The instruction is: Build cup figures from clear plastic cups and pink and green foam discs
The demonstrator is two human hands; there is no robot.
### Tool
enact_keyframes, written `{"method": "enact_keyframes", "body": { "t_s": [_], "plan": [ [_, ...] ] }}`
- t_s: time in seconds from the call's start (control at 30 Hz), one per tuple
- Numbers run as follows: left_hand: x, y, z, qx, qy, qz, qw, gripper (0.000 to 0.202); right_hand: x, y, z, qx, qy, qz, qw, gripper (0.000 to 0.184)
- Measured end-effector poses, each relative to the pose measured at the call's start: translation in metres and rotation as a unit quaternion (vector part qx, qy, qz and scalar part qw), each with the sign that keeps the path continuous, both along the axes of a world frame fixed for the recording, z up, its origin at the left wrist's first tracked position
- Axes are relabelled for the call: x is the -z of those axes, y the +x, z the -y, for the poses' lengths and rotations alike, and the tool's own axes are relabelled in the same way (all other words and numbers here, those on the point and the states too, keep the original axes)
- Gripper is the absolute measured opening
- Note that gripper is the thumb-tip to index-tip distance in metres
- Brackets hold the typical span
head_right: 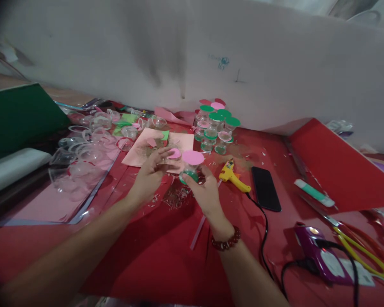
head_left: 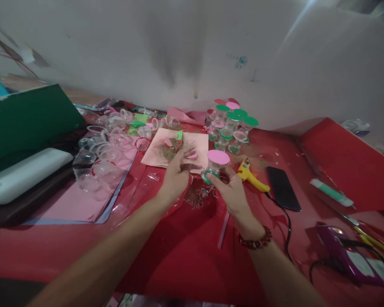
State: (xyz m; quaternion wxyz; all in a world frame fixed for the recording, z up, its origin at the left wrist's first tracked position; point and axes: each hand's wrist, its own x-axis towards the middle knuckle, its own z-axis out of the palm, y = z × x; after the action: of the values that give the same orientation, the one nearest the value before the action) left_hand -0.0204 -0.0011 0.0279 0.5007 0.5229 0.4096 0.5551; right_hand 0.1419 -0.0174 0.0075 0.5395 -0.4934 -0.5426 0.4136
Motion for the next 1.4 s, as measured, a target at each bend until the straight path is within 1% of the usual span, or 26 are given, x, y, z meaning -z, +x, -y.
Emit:
{"method": "enact_keyframes", "body": {
  "t_s": [0.03, 0.1, 0.17, 0.2, 0.23, 0.33, 0.4, 0.47, 0.53, 0.57, 0.63, 0.7, 0.77, 0.97, 1.1, 1.17, 1.27, 1.4],
  "plan": [
    [-0.001, 0.000, 0.000, 0.006, 0.007, -0.015, 1.000, 0.053, 0.001, 0.000, 0.000, 0.003, 0.003, 0.016, 1.000, 0.038],
    [-0.002, 0.001, 0.002, 0.050, 0.001, -0.031, 0.998, 0.062, 0.003, -0.002, 0.001, 0.009, 0.012, 0.050, 0.999, 0.037],
    [-0.002, 0.004, 0.004, 0.096, -0.021, -0.011, 0.995, 0.062, 0.007, -0.005, 0.002, 0.017, 0.022, 0.085, 0.996, 0.034],
    [-0.002, 0.006, 0.005, 0.101, -0.026, 0.003, 0.994, 0.060, 0.008, -0.006, 0.003, 0.022, 0.026, 0.102, 0.994, 0.032],
    [-0.001, 0.007, 0.006, 0.094, -0.029, 0.012, 0.995, 0.056, 0.009, -0.008, 0.004, 0.025, 0.029, 0.120, 0.992, 0.030],
    [0.000, 0.010, 0.005, 0.058, -0.036, 0.027, 0.997, 0.044, 0.007, -0.010, 0.007, 0.012, 0.037, 0.146, 0.988, 0.030],
    [0.000, 0.008, 0.004, 0.061, -0.052, 0.046, 0.996, 0.040, 0.001, -0.007, 0.009, -0.009, 0.051, 0.129, 0.990, 0.039],
    [-0.002, 0.006, 0.003, 0.078, -0.068, 0.066, 0.992, 0.038, -0.008, -0.002, 0.009, -0.035, 0.072, 0.087, 0.993, 0.048],
    [-0.004, 0.005, 0.004, 0.099, -0.083, 0.077, 0.989, 0.033, -0.016, 0.004, 0.008, -0.055, 0.093, 0.048, 0.993, 0.051],
    [-0.004, 0.005, 0.004, 0.109, -0.087, 0.082, 0.987, 0.032, -0.019, 0.007, 0.007, -0.055, 0.105, 0.041, 0.992, 0.050],
    [-0.004, 0.005, 0.005, 0.124, -0.091, 0.091, 0.984, 0.032, -0.023, 0.012, 0.005, -0.047, 0.129, 0.057, 0.989, 0.038],
    [-0.002, 0.005, 0.005, 0.136, -0.092, 0.088, 0.983, 0.037, -0.024, 0.015, 0.003, -0.040, 0.148, 0.089, 0.984, 0.024],
    [0.001, 0.005, 0.004, 0.149, -0.092, 0.072, 0.982, 0.040, -0.023, 0.017, 0.001, -0.040, 0.156, 0.103, 0.982, 0.019],
    [0.002, 0.001, 0.000, 0.185, -0.077, 0.038, 0.979, 0.041, -0.025, 0.018, 0.000, -0.031, 0.146, 0.087, 0.985, 0.013],
    [-0.001, -0.002, 0.000, 0.239, -0.081, 0.012, 0.967, 0.037, -0.025, 0.019, 0.001, -0.019, 0.121, 0.071, 0.990, 0.012],
    [-0.001, -0.002, 0.001, 0.262, -0.086, 0.014, 0.961, 0.035, -0.024, 0.019, 0.000, -0.021, 0.113, 0.057, 0.992, 0.011],
    [-0.001, -0.001, 0.002, 0.263, -0.107, 0.023, 0.959, 0.037, -0.023, 0.017, 0.000, -0.017, 0.119, 0.054, 0.991, 0.006],
    [-0.001, 0.000, 0.004, 0.243, -0.138, 0.044, 0.959, 0.048, -0.024, 0.013, 0.004, -0.017, 0.146, 0.091, 0.985, 0.013]
  ]
}}
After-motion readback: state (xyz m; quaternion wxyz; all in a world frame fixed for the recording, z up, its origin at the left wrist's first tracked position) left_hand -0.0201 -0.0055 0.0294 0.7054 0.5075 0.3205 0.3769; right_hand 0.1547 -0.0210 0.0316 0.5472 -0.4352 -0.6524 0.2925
